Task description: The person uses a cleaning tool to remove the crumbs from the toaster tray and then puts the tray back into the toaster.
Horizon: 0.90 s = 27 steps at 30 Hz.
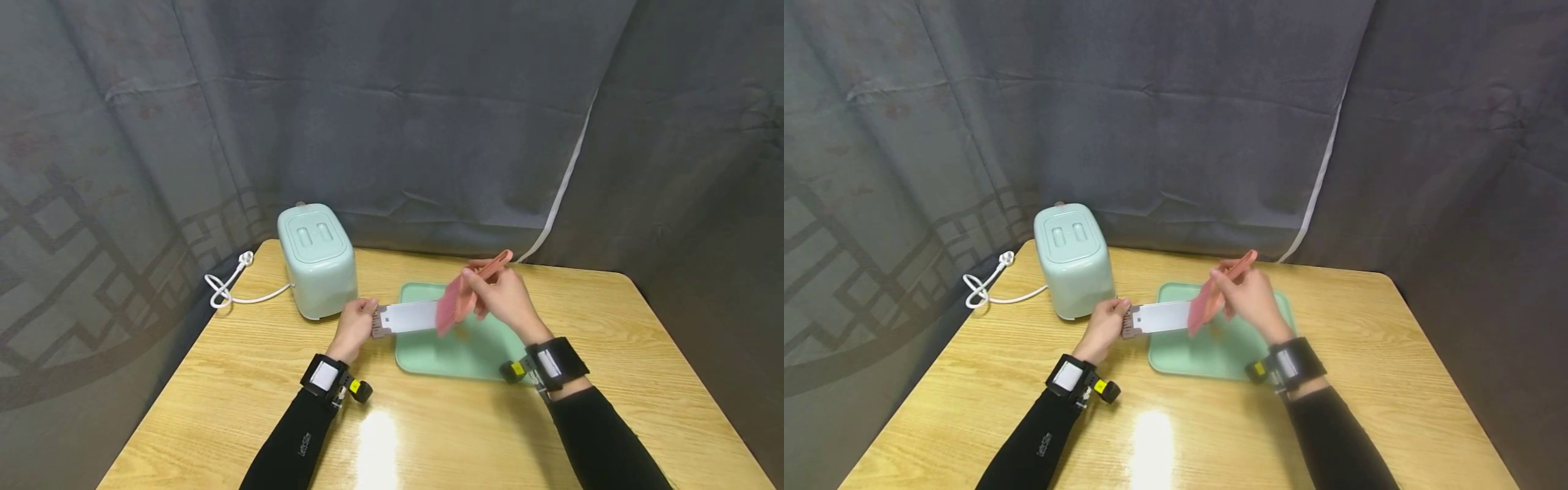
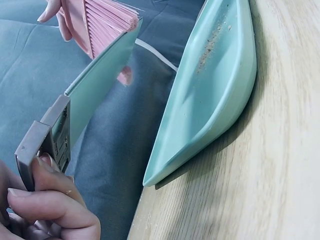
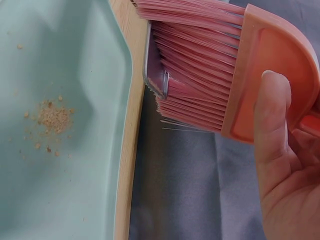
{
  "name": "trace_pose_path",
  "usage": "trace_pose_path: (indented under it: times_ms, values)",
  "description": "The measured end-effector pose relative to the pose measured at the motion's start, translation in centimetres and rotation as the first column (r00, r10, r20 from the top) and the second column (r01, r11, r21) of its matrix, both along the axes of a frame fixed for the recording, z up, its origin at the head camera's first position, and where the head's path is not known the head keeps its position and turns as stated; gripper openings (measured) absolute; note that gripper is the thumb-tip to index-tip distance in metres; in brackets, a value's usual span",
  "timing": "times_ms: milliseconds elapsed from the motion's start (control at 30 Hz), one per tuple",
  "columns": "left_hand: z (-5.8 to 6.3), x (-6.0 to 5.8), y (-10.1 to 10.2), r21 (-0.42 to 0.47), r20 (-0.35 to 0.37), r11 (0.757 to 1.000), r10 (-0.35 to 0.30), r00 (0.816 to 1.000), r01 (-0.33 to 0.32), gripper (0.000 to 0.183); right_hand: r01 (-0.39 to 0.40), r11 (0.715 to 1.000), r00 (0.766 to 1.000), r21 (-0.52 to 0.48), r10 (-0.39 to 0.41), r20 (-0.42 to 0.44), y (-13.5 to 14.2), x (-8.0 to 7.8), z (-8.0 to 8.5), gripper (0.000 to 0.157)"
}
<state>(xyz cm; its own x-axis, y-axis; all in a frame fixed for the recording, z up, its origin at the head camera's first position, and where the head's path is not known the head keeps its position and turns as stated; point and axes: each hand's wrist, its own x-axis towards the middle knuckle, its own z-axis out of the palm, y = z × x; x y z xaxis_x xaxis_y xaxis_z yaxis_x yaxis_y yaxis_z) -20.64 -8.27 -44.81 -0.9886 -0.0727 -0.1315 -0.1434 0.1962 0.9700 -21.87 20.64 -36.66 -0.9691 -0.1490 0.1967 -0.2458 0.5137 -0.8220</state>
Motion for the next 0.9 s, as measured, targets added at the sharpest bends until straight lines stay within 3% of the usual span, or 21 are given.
trace_pose_path:
  times_ms: [900]
  values:
    - [0.20, 0.09, -0.18, 0.008, -0.003, 1.000, 0.021, 1.000, -0.021, 0.035, 0.123, 0.991, 0.992, 0.052, -0.121, -0.047, 0.26, 0.17, -0.29, 0.054]
